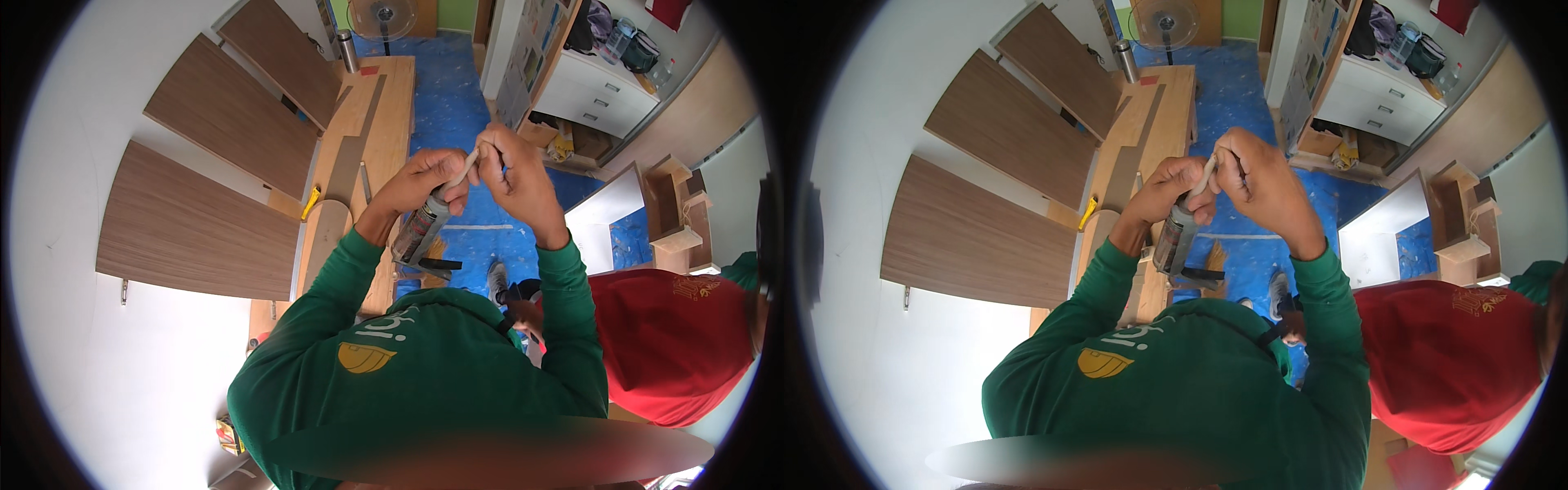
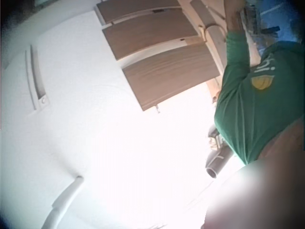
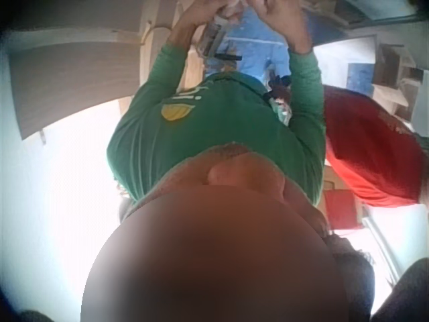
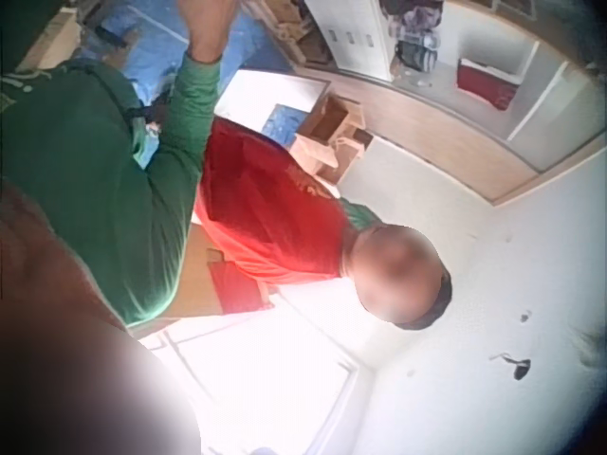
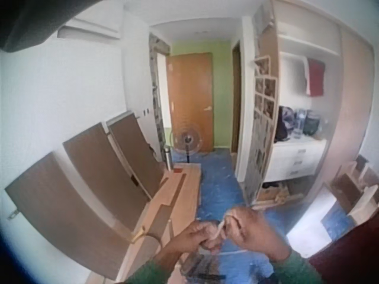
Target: The person walks through a room under renovation, picks up a caulking gun, and climbs a ladder to apply adhesive to a wall. They then use a drill on a wooden cabinet frame before descending and retrieving cash from a bag.
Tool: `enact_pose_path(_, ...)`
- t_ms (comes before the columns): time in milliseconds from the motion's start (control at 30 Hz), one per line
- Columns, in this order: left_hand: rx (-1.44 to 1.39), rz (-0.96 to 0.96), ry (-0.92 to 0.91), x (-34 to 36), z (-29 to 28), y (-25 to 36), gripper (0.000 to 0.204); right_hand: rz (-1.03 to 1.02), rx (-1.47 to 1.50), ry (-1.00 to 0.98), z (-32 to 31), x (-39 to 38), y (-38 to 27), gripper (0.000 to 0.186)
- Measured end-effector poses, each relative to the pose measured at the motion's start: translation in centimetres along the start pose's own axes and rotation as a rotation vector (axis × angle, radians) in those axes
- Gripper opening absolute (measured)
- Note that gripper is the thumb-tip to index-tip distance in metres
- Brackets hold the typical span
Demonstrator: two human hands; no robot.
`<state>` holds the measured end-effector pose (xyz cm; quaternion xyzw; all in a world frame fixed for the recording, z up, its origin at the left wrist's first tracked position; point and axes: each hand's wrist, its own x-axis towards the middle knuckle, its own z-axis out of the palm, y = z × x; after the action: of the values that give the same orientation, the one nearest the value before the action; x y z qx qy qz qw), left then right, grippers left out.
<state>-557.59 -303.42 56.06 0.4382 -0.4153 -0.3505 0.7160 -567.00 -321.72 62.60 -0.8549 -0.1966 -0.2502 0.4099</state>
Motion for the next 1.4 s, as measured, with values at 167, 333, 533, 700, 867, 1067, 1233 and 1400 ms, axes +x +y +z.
enact_pose_path(167, -0.088, -0.059, -0.054, 0.4, 0.4, 0.5, 0.046, 0.112, 0.178, 0.028, -0.4, -0.4, 0.6, 0.008)
enact_pose_path(333, 0.073, -0.035, -0.033, -0.1, 0.5, 1.4, 0.046, 0.148, 0.312, -0.076, -2.0, -0.2, -0.6, 0.013)
enact_pose_path(533, 0.481, -0.085, -0.007, 0.4, 2.8, 2.6, 0.042, 0.080, 0.056, -0.204, -4.6, -1.8, -1.4, 0.013)
enact_pose_path(700, 0.729, -0.004, 0.006, 0.6, 3.4, 1.9, 0.040, 0.018, -0.224, -0.098, -4.3, -3.3, -1.1, 0.018)
enact_pose_path(867, 0.793, -0.074, 0.016, 1.7, 3.7, -0.5, 0.039, 0.099, -0.639, -0.091, -3.9, -4.9, -0.7, 0.022)
enact_pose_path(1067, 0.902, -0.144, 0.094, 1.2, 5.3, -0.5, 0.041, 0.081, -0.819, -0.066, -2.0, -6.2, 0.6, 0.021)
enact_pose_path(1233, 0.966, -0.157, 0.097, 1.9, 5.9, -1.4, 0.039, 0.066, -0.810, -0.046, -0.8, -7.6, 3.5, 0.020)
enact_pose_path(1400, 1.011, -0.163, 0.092, 1.4, 4.9, -3.4, 0.038, 0.011, -0.687, 0.024, 0.3, -8.9, 4.9, 0.022)
